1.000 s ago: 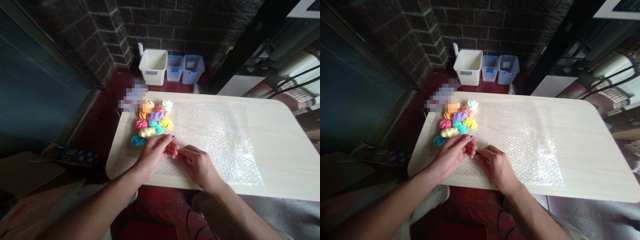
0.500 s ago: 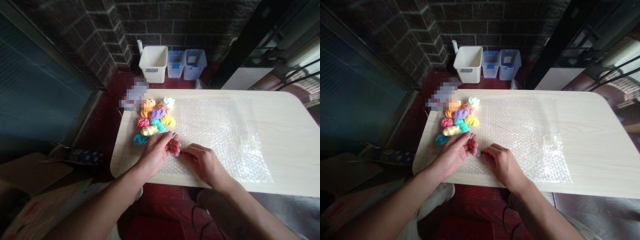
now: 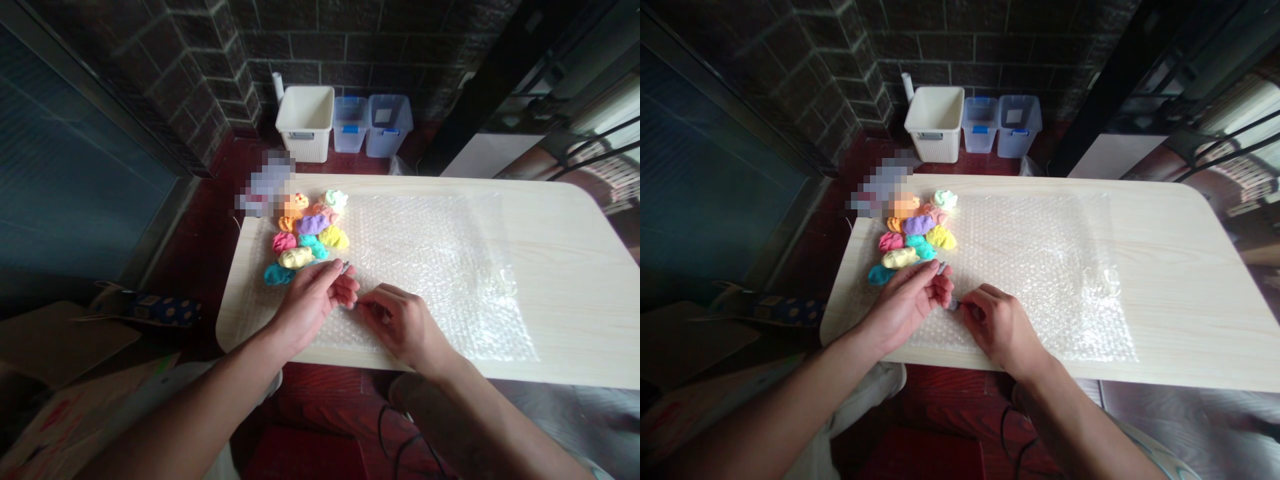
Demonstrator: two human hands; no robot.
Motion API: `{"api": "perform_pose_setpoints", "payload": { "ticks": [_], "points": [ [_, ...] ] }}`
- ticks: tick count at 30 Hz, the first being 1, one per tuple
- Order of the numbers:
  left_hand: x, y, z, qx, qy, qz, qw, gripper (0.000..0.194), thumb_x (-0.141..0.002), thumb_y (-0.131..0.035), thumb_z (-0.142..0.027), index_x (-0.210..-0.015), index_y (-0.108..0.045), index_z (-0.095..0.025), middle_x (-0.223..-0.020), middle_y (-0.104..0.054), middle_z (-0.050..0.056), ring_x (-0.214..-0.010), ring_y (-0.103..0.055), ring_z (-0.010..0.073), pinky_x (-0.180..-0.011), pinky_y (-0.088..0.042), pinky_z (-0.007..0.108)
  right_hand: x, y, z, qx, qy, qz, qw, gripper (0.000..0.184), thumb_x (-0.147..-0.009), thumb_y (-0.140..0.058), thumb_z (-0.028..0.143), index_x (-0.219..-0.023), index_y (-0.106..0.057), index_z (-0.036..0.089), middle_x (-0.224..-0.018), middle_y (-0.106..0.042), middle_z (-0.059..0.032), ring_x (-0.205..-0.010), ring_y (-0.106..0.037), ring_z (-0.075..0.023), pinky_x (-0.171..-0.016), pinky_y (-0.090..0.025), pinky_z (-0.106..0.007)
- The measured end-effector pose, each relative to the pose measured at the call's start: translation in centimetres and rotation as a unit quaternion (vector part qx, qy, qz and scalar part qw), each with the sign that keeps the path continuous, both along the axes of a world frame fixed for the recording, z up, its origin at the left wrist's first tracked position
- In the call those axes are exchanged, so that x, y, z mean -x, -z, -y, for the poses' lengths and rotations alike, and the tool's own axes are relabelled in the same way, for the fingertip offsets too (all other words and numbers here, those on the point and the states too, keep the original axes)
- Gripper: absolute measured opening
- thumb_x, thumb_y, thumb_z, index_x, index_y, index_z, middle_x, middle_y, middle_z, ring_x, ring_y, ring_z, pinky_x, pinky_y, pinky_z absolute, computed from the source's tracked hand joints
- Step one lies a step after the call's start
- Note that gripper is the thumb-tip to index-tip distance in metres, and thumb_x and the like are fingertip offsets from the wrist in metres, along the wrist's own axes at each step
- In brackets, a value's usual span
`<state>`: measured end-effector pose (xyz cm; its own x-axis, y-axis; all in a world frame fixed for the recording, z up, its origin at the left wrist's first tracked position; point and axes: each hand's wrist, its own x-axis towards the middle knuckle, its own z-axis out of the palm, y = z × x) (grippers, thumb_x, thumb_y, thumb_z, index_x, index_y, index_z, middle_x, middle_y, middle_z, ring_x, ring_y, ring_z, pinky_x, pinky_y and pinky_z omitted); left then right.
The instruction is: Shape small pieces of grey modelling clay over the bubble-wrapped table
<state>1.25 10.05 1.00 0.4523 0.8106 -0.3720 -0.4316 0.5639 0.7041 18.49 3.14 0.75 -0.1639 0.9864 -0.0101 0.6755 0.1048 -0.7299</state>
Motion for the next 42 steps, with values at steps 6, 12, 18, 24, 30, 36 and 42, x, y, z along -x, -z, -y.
{"api": "perform_pose_setpoints", "payload": {
  "ticks": [6,12,18,24,30,36,42],
  "points": [
    [0.08,-0.03,-0.10,0.001,0.001,0.000,1.000,0.016,-0.091,-0.077,-0.030,-0.087,-0.076,-0.013,-0.085,-0.076,0.006,-0.067,-0.067,0.0121,-0.063,-0.052,0.024,-0.23,-0.09,0.03,-0.007,0.001,-0.002,1.000,0.020,-0.098,-0.058,0.018,-0.095,-0.078,0.018,-0.078,-0.067,-0.0055,-0.063,-0.059,-0.0160,-0.060,-0.045,-0.029],
    [0.04,0.06,-0.16,0.002,0.000,-0.003,1.000,0.018,-0.090,-0.077,-0.031,-0.086,-0.075,-0.013,-0.080,-0.075,0.006,-0.065,-0.066,0.0126,-0.062,-0.052,0.024,-0.46,0.19,0.03,-0.006,0.002,0.000,1.000,0.022,-0.099,-0.057,0.016,-0.093,-0.078,0.017,-0.080,-0.071,-0.0066,-0.069,-0.064,-0.0182,-0.064,-0.046,-0.030],
    [0.14,0.07,-0.21,0.005,0.001,-0.002,1.000,0.018,-0.090,-0.078,-0.030,-0.087,-0.076,-0.013,-0.085,-0.076,0.007,-0.066,-0.067,0.0126,-0.062,-0.053,0.025,-0.35,0.15,0.11,-0.003,0.004,0.006,1.000,0.020,-0.099,-0.054,0.015,-0.092,-0.073,0.018,-0.084,-0.073,-0.0075,-0.072,-0.066,-0.0194,-0.066,-0.047,-0.031],
    [0.15,0.04,-0.22,0.004,0.002,-0.007,1.000,0.019,-0.089,-0.078,-0.031,-0.086,-0.075,-0.013,-0.088,-0.077,0.007,-0.067,-0.067,0.0125,-0.063,-0.052,0.025,-0.22,0.04,0.18,-0.003,0.000,0.005,1.000,0.016,-0.100,-0.053,0.014,-0.089,-0.064,0.019,-0.080,-0.068,-0.0054,-0.067,-0.061,-0.0176,-0.062,-0.043,-0.030],
    [0.17,0.13,-0.19,0.001,0.003,-0.006,1.000,0.020,-0.088,-0.079,-0.032,-0.087,-0.076,-0.013,-0.086,-0.076,0.008,-0.067,-0.067,0.0131,-0.063,-0.053,0.025,-0.22,-0.19,0.23,-0.004,0.026,0.000,1.000,0.014,-0.099,-0.054,0.016,-0.087,-0.059,0.020,-0.076,-0.066,-0.0040,-0.062,-0.057,-0.0168,-0.060,-0.041,-0.030],
    [0.11,-0.01,-0.16,0.000,0.001,-0.007,1.000,0.019,-0.089,-0.077,-0.032,-0.085,-0.076,-0.013,-0.077,-0.074,0.006,-0.066,-0.066,0.0133,-0.062,-0.053,0.025,-0.73,-0.43,0.10,0.033,0.155,-0.108,0.981,0.029,-0.109,-0.043,0.034,-0.085,-0.054,0.022,-0.065,-0.062,-0.0001,-0.054,-0.056,-0.0147,-0.057,-0.044,-0.029],
    [0.01,-0.34,0.05,-0.051,0.039,-0.055,0.996,0.022,-0.088,-0.078,-0.034,-0.088,-0.076,-0.012,-0.079,-0.073,0.007,-0.065,-0.065,0.0137,-0.063,-0.052,0.026,-0.92,-0.56,0.31,0.052,0.126,-0.119,0.983,0.042,-0.109,-0.046,0.041,-0.077,-0.062,0.020,-0.060,-0.063,-0.0010,-0.051,-0.058,-0.0140,-0.052,-0.043,-0.028]
  ]
}}
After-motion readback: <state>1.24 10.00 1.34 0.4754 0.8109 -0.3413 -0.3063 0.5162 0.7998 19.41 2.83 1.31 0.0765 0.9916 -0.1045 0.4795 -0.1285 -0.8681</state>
